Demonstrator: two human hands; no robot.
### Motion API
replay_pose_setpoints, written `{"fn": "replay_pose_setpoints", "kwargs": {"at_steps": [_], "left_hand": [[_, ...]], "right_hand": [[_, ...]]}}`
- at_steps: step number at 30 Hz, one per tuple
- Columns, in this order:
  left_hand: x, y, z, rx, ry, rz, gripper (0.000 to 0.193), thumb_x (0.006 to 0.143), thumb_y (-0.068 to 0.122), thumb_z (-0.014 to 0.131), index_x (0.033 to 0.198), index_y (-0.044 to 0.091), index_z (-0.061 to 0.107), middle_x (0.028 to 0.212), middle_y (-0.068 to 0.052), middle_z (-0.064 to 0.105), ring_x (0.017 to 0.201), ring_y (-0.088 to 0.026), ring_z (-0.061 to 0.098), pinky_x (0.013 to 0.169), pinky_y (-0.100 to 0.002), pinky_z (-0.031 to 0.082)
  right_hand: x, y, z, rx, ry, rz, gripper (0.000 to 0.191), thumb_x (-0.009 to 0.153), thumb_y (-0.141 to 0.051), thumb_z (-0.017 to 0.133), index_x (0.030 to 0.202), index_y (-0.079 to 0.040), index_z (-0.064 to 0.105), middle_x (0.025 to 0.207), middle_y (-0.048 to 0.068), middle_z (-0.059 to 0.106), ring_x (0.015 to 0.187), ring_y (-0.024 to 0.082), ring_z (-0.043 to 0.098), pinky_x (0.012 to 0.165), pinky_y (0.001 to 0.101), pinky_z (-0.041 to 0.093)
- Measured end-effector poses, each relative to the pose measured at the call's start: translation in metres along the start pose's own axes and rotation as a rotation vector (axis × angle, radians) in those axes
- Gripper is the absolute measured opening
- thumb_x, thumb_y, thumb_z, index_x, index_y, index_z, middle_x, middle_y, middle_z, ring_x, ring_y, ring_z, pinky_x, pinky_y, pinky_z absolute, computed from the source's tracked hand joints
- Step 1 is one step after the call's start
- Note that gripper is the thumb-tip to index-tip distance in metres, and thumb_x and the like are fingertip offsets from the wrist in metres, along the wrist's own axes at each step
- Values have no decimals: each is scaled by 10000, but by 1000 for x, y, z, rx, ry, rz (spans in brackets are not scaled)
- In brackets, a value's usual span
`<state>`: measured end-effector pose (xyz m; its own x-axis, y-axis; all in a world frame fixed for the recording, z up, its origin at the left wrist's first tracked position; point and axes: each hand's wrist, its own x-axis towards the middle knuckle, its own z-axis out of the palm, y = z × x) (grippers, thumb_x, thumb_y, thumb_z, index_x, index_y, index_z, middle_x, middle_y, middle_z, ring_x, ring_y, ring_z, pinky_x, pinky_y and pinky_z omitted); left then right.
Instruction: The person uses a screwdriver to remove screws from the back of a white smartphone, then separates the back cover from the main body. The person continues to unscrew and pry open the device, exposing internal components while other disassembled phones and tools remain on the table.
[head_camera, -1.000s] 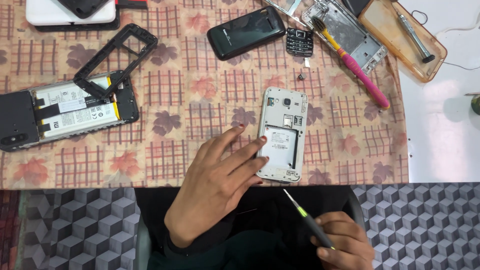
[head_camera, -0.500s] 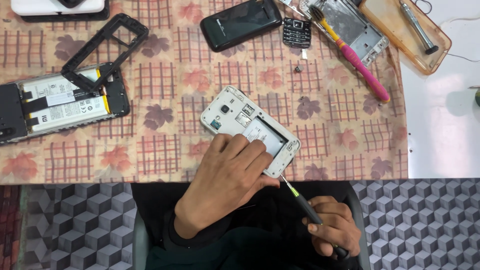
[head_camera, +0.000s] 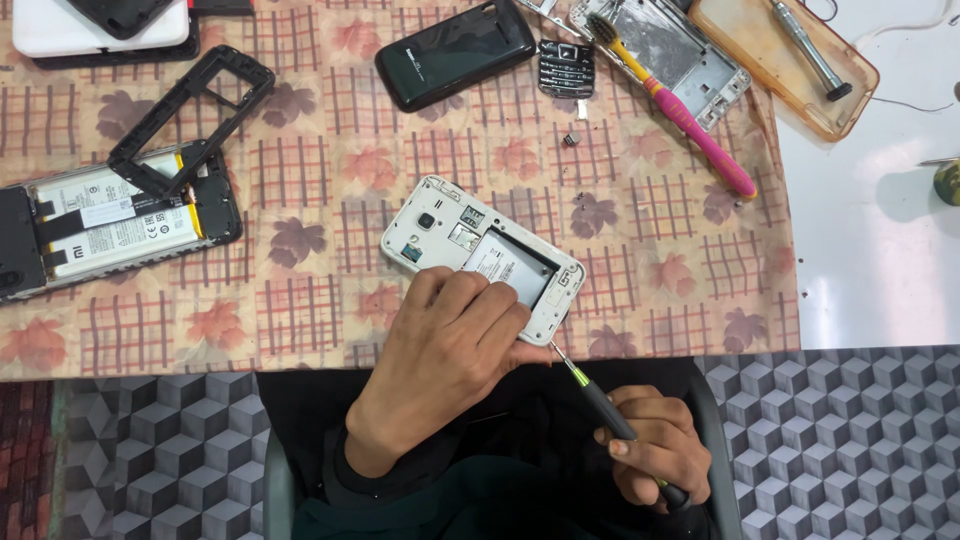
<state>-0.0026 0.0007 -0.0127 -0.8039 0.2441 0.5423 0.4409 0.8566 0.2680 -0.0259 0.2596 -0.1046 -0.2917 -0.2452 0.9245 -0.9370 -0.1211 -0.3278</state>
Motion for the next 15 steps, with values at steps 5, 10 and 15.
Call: {"fn": "replay_pose_setpoints", "kwargs": {"at_steps": [5,10,15], "left_hand": [[2,0,-2,-5,-3,12,388,951,475,667,884,94,690,914,4,638,984,-188,578,968,-402,449],[1,-6,-5,-158,-16,-9,325,917,402,727,946,78,703,969,-23,655,996,-201,606,1002,-421,456],[-2,-4,-5,-160,14,-28,185,931,170,744,1073,55,714,1047,-32,667,1019,-203,617,1019,-405,486]], "right_hand": [[5,2,4,12,13,-24,402,1093,-389,441,970,-42,603,673,57,660,717,170,642,644,342,643],[14,0,6,3,-64,24,385,1094,-354,477,986,-16,628,732,87,691,765,191,660,668,353,651],[17,-9,7,1,-119,99,326,1090,-295,523,1020,-4,651,807,113,712,834,215,681,694,359,655]]}}
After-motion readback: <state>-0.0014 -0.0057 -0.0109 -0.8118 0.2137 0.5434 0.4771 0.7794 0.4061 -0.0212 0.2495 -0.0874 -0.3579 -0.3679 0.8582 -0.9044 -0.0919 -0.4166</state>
